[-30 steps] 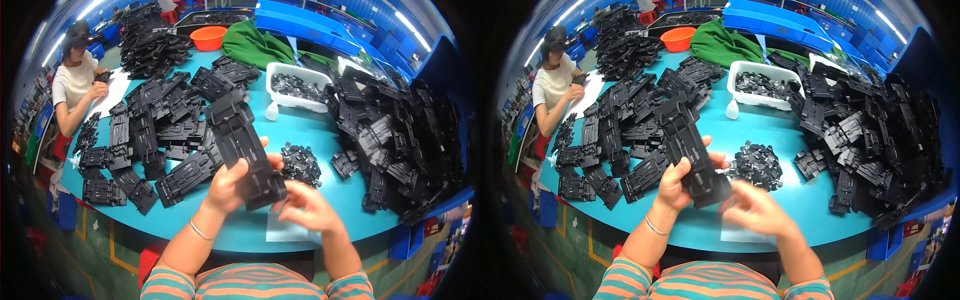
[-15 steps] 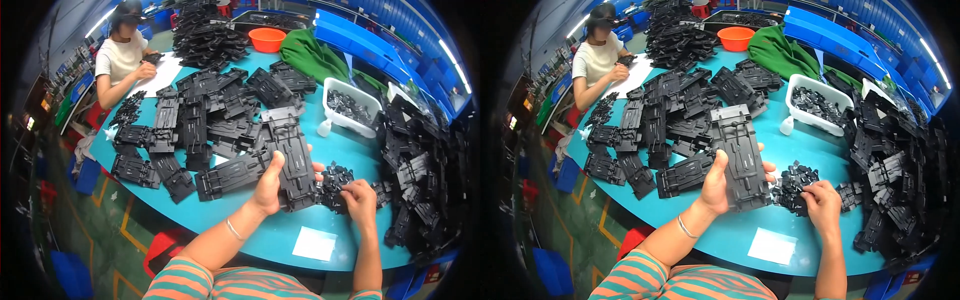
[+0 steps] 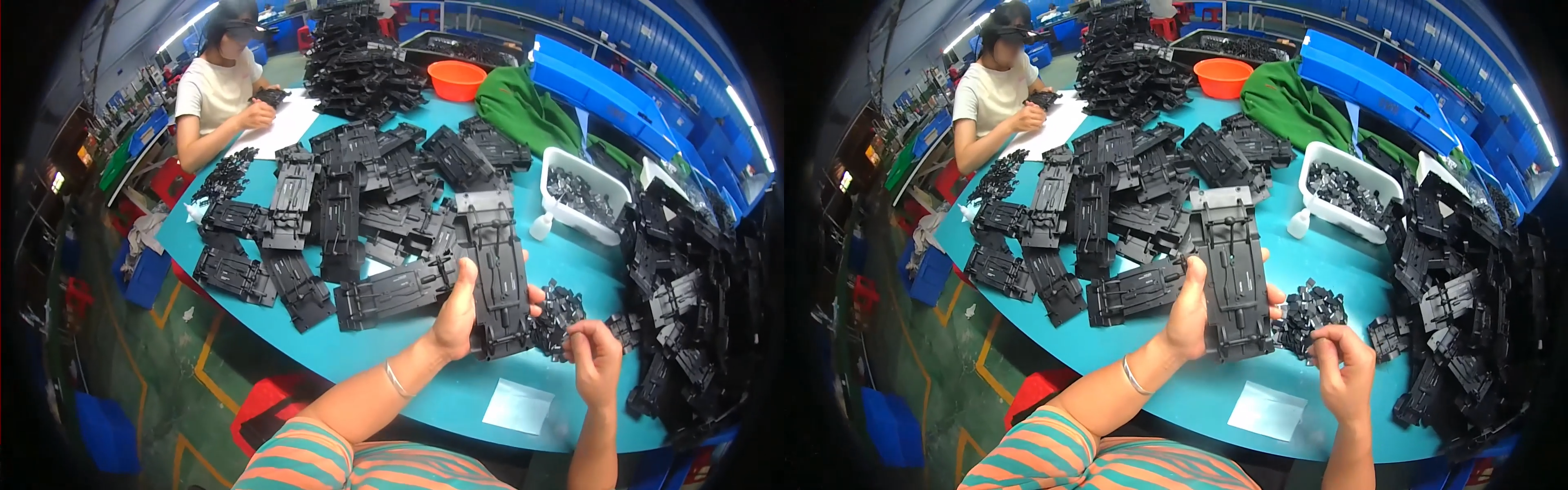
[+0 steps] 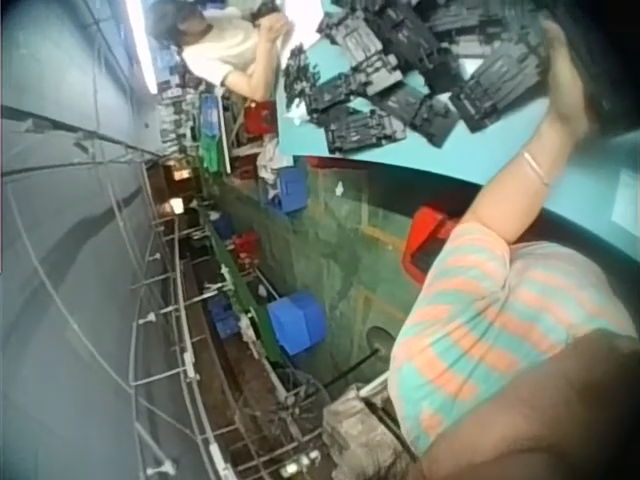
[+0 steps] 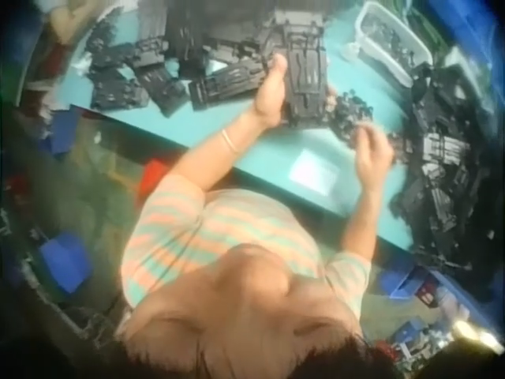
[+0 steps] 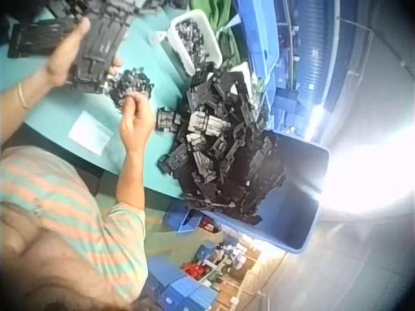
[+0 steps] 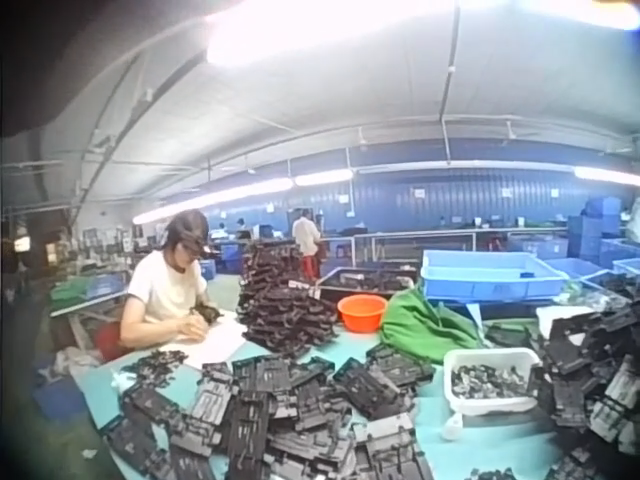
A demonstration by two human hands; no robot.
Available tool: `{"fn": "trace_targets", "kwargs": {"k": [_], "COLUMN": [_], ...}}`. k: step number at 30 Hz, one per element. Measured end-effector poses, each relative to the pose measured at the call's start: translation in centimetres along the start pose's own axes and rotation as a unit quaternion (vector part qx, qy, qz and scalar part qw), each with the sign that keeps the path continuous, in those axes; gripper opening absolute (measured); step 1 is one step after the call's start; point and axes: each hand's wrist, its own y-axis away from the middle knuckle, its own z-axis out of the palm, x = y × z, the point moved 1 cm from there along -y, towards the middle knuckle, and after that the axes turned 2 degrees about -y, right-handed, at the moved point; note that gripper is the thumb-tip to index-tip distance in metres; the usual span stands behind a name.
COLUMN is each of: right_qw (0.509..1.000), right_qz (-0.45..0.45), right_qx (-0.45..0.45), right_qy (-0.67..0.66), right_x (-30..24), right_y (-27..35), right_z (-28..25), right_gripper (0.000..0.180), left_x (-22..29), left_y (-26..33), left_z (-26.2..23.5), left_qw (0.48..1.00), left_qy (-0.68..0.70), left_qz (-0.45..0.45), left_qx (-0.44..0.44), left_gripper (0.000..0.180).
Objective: The person assembles toy car chassis by picking up small plastic pieces from the table, applying glue to them, and attaching them onto the underside of the chassis by hand.
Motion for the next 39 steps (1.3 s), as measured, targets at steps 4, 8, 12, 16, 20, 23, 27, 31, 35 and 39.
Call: {"fn": "trace_targets", "kwargs": {"k": [4,8,12,16,20,23,27,31,35,39], "right_qw": [0.999,0.997,0.994,0.980,0.955,0.931,0.931,0.940,0.981,0.996], "right_qz": [-0.002,-0.022,0.009,0.042,0.089,0.134,0.090,0.040,-0.017,-0.052], "right_qx": [-0.030,-0.061,-0.049,0.028,0.073,0.116,0.114,0.087,-0.010,-0.064], "right_qy": [-0.035,-0.043,-0.093,-0.191,-0.274,-0.320,-0.334,-0.328,-0.193,0.041], "right_x": [-0.4,0.6,0.6,1.4,1.6,1.8,2.6,1.7,-1.3,-4.3], "right_y": [0.2,0.5,0.7,0.8,0.6,0.6,-0.3,-2.3,-4.1,-4.9], "right_z": [0.1,-0.2,0.9,2.3,3.9,4.5,5.3,1.3,-4.3,-4.4], "right_gripper": [0.009,0.010,0.010,0.016,0.017,0.014,0.009,0.010,0.011,0.010], "left_x": [-0.1,-0.1,0.0,-0.9,-3.1,-3.2,-3.0,-2.8,-3.2,-3.6], "left_y": [0.0,-0.2,-0.1,0.6,1.0,1.5,2.4,2.1,1.2,2.3], "left_z": [-0.3,0.0,-0.1,0.5,0.9,1.6,2.2,1.3,1.4,1.6], "left_qw": [1.000,1.000,0.999,0.997,0.992,0.976,0.952,0.856,0.949,0.887], "left_qy": [0.004,-0.003,-0.026,-0.042,-0.058,-0.166,-0.261,-0.452,-0.157,0.054], "left_qz": [0.004,0.001,0.000,-0.005,-0.002,0.045,0.056,0.089,-0.161,-0.345], "left_qx": [-0.011,-0.020,-0.028,-0.060,-0.114,-0.136,-0.147,-0.234,-0.223,-0.303], "left_gripper": [0.079,0.077,0.077,0.080,0.083,0.085,0.085,0.056,0.048,0.100]}}
